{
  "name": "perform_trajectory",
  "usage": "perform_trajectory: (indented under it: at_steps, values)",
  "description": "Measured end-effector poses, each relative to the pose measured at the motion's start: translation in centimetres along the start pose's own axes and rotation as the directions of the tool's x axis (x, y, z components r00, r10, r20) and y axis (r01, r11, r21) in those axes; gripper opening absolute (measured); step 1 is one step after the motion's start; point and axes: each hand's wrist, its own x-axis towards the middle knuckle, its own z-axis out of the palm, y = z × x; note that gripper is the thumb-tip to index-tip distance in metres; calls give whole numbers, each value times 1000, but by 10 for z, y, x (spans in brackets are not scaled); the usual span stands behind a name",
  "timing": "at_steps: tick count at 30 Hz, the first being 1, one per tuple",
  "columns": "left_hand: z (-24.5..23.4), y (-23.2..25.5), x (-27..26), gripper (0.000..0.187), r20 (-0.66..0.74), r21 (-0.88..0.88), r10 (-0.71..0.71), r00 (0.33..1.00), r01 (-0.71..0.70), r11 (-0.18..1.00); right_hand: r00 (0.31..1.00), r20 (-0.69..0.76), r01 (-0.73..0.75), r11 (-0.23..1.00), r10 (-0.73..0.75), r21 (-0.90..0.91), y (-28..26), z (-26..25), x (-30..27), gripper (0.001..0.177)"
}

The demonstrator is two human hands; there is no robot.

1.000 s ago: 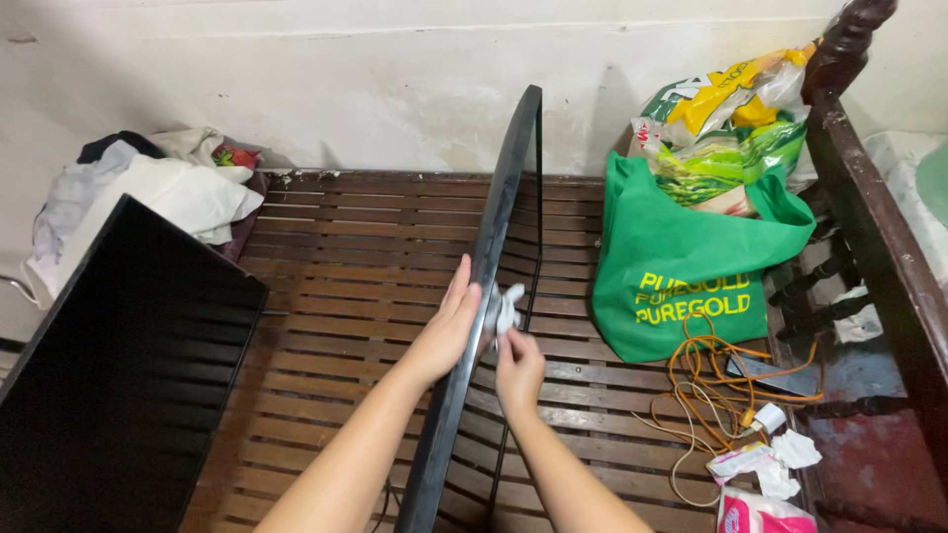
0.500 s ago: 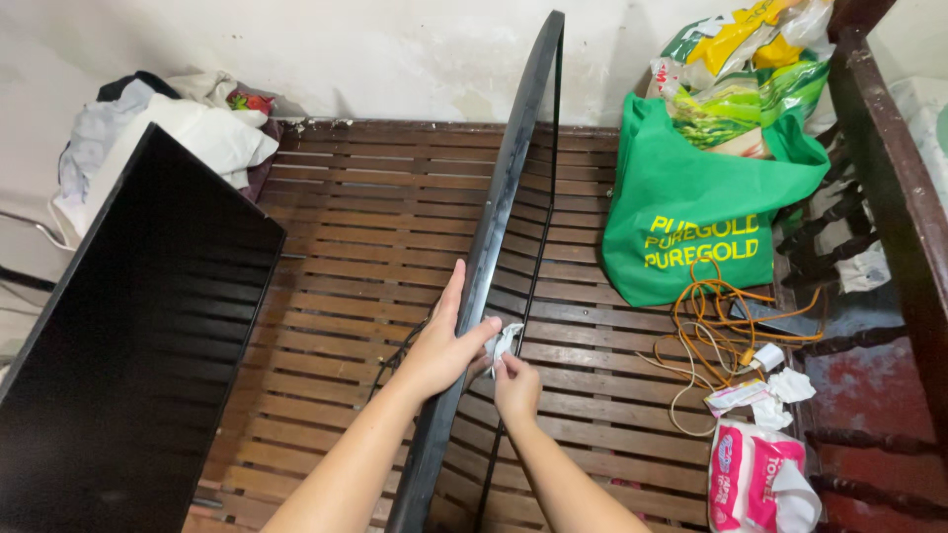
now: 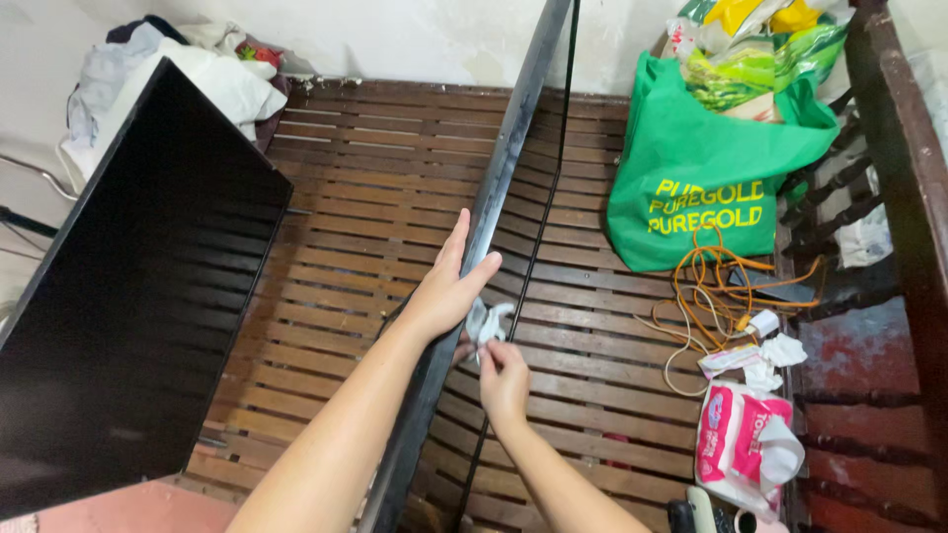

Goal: The person cleans a flat-screen television by wiping its frame and screen with a white tissue. They move the TV to access different sides and continue wiping the edges and surface.

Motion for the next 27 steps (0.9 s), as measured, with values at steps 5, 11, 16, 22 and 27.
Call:
perform_trajectory:
  at_steps: [5,11,16,22,27]
  values:
    - [-4,-21,-48,74,21,22,93,995,-94,995,953,-59,303,939,-298,161,-28,-11,-17,18]
    - [-7,-26,-107,68,-3,35,-42,999,42,998,995,74,70,997,-69,-17,6,-9,-33,15]
    - [-5,-33,-136,62,-103,138,97,990,-83,987,979,1,200,958,-204,208,-31,-13,-28,17]
    - [-7,-12,-137,63,-137,164,-88,987,110,980,985,67,146,973,-160,176,10,-13,-90,15]
    - [-4,-20,-128,66,-124,178,7,992,15,984,980,1,194,959,-198,206,-3,-10,-92,14]
